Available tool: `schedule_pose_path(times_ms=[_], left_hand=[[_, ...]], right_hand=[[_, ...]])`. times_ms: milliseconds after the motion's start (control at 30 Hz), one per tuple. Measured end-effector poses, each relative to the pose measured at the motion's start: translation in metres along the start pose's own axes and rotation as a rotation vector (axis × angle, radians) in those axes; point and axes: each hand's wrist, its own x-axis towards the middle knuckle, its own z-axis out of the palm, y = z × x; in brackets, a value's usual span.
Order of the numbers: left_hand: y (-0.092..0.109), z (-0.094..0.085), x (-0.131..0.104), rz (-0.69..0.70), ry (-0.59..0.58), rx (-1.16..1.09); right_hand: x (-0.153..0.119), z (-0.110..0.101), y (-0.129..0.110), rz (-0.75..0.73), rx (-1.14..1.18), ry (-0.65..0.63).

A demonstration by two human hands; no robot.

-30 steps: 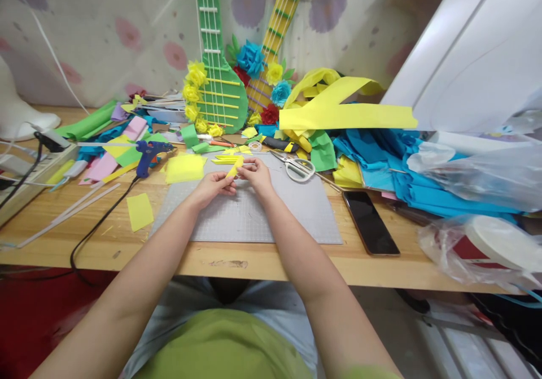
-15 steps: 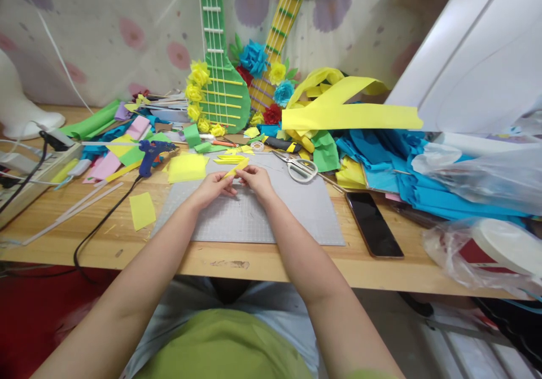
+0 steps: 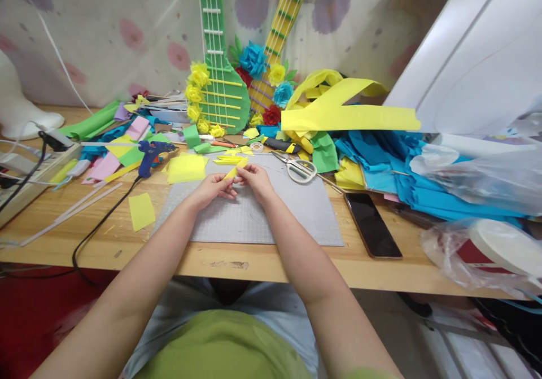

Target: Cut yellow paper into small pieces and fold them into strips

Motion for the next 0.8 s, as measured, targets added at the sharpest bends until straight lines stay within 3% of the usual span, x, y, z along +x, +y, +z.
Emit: schedule_pose_path(times_ms=[167,400,667,800], left_hand=[[-0.002,0.000,0.002,0.054,-0.039,0.034],[-0.002,0.004,0.004,0.067,0.138,0.019],[0.002,0.011,-0.001,0.048,0.128,-0.056],[0.003,0.013,-0.002,0.020,0.118,-0.060]], right_hand=[[0.001,-0.001,0.002,-0.007,0.058,-0.024],[0.001,-0.001,0.003,-0.018,0.049,0.008],[0.002,0.010,0.009,0.002,0.059,0.004],[0.001,0.015,0.010,0.017,0.066,0.091]])
